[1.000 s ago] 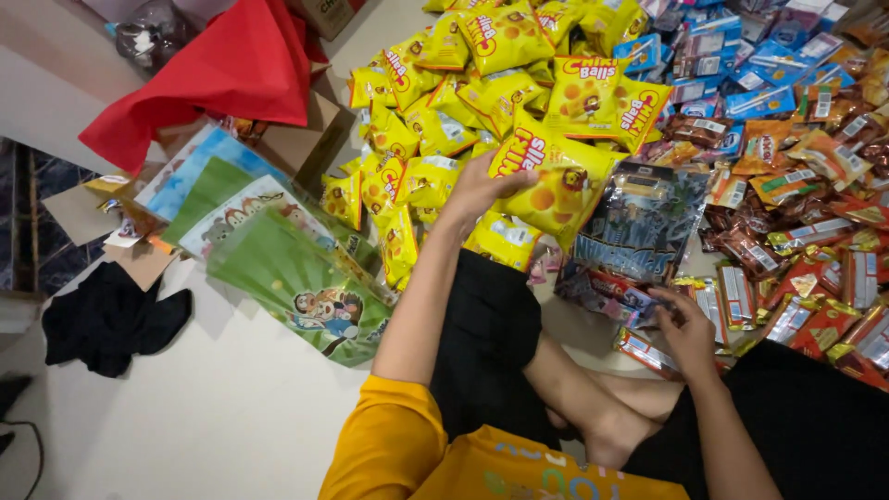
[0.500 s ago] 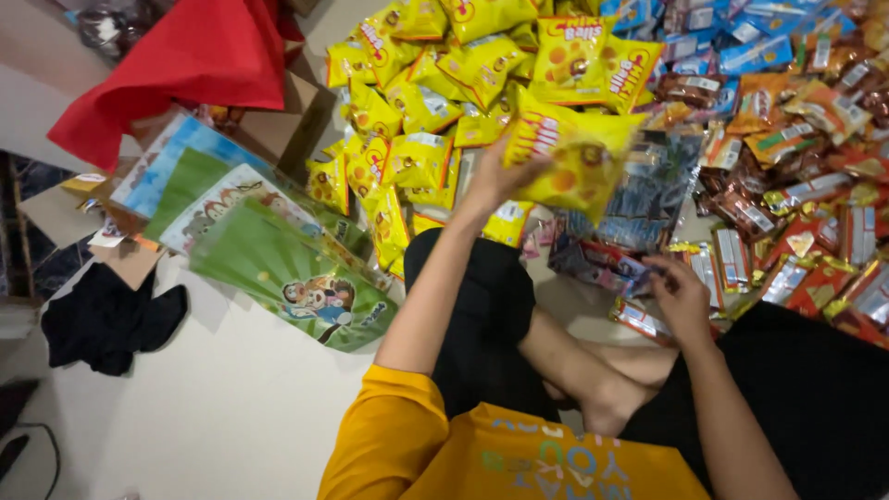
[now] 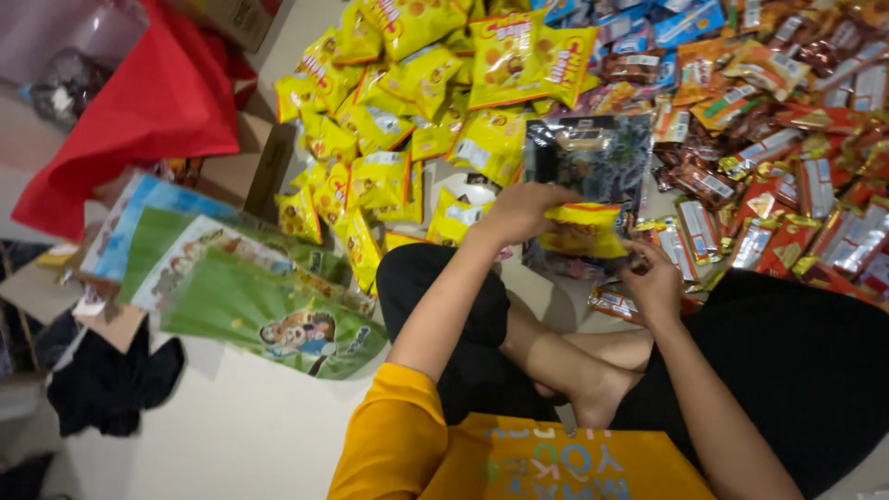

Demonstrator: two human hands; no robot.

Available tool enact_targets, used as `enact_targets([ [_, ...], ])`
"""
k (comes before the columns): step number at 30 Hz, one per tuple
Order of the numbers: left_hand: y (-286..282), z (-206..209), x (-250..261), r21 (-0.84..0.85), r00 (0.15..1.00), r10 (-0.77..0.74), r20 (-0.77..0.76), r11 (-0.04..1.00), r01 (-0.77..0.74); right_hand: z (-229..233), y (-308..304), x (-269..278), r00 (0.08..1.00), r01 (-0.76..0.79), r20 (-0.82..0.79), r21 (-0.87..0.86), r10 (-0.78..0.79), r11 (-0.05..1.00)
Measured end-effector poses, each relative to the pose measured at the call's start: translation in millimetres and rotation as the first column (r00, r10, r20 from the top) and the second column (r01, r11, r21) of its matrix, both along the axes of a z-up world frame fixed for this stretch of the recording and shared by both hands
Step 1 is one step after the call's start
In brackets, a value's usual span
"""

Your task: Sorting and packing various snack packets into larger plastic bags

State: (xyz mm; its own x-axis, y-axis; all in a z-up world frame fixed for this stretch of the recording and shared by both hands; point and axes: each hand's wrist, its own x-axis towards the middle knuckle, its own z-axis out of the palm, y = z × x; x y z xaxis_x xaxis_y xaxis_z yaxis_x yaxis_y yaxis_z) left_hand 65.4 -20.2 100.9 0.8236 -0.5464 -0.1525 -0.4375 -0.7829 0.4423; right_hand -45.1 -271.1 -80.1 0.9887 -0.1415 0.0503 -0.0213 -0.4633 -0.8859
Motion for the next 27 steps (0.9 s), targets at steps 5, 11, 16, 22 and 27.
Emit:
enact_targets([
  [5, -6.0, 1.5, -4.0, 0.142, 0.997, -0.078, -0.001, 0.987, 0.078, 17.2, 7.5, 1.1, 0.999, -0.032, 0.009, 0.023, 0.032, 0.999],
  [11, -39.1, -22.0, -25.7, 0.256, 0.95, -0.218, 0.226, 0.954, 0.158, -15.0, 1.5, -1.5, 0.995, -0.029, -0.099, -0.096, 0.019, 0.995],
  [16, -32.4, 25.9, -39.2, 0.159, 0.911, -0.157, 0.38, 0.982, 0.103, 3.0, 0.8, -1.8, 0.99, -0.052, -0.136, -0.111, 0.036, 0.992],
  [22, 22.5, -6.8, -54.8, -0.676, 0.887, 0.343, -0.311, 0.576, -0.46, 1.8, -2.1, 1.0, 0.996, -0.076, -0.05, -0.117, 0.071, 0.99],
  [27, 42.0, -100.2, -56.4, -0.471, 0.917, 0.311, -0.251, 0.788, -0.397, 1.0, -3.5, 0.9, 0.995, -0.083, -0.063, -0.115, 0.076, 0.99],
])
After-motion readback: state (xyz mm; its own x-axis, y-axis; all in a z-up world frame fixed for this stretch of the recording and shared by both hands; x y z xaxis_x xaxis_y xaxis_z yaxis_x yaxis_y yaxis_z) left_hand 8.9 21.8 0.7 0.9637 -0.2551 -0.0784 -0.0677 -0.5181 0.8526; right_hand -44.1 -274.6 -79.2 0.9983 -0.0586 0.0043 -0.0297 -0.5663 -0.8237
